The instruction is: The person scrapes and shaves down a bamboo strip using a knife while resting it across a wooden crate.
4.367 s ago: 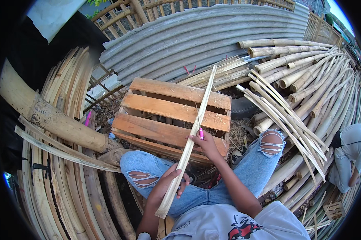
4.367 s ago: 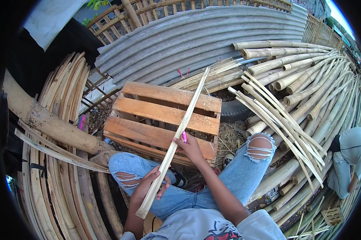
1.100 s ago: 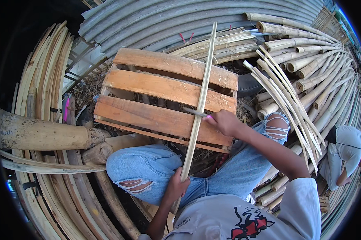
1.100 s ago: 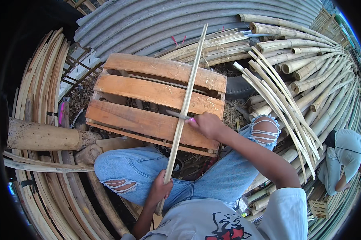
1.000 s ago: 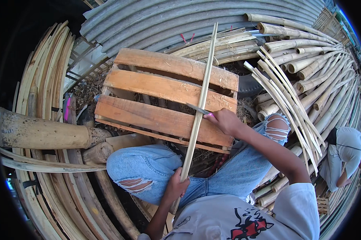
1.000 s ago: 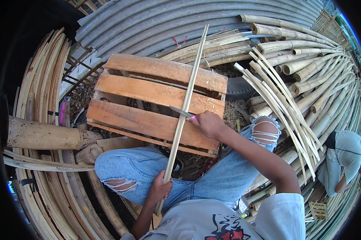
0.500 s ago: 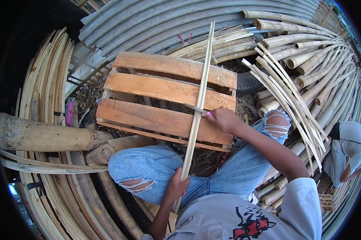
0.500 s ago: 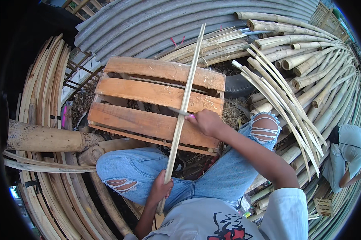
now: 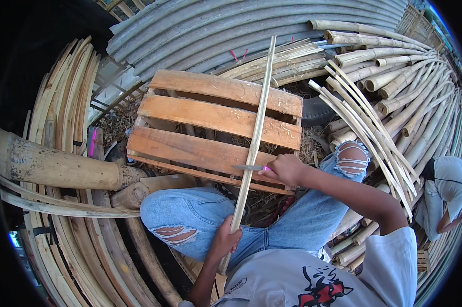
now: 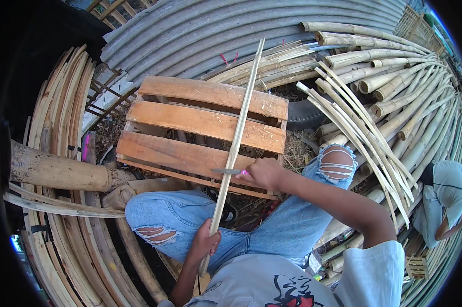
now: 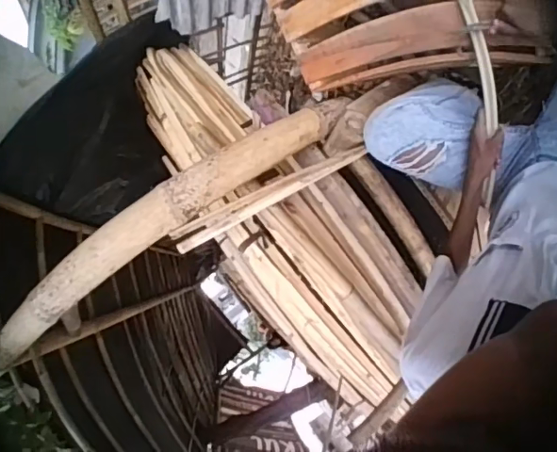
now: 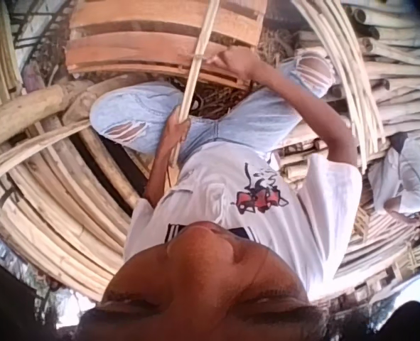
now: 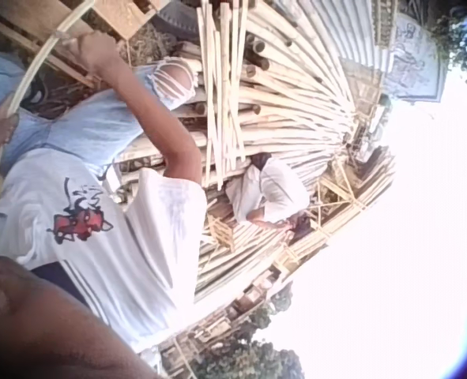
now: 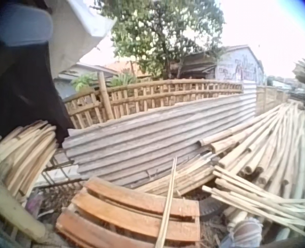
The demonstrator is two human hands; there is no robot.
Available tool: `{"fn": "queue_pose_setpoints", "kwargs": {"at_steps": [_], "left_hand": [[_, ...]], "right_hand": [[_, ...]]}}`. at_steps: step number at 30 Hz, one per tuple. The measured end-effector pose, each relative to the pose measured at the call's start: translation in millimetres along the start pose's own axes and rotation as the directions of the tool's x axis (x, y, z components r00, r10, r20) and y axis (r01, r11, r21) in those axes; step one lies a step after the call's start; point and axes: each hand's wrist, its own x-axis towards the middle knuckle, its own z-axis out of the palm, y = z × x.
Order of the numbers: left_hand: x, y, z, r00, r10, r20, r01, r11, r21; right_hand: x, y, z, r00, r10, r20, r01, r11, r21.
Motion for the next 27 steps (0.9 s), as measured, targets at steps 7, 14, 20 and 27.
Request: {"fn": "queue_pose_setpoints", "kwargs": {"at_steps": [7,14,20,27], "left_hand": [[-5,8,3,0.999,0.035,0.028,-0.033,0.997,-0.076],[-25,-16,-8,0.996,0.002,0.094,0.015,0.983,-0.185],[-27,-4,-7,0.997,0.072,-0.041,-0.066,0.989,0.132],[-21,-1,-3,0.997,0.039,-0.063,-0.030,0.991,0.131]], "right_hand": [[22,12,-21,0.991,0.025,-0.130,-0.033,0.998,-0.062],[-15,-27,-6,0.954,-0.267,0.139,0.279,0.958,-0.072],[34,7,-11,0.970,-0.238,-0.041,0.226,0.955,-0.195],[7,-12,14,0.972,-0.232,0.032,0.234,0.951,-0.204]]}}
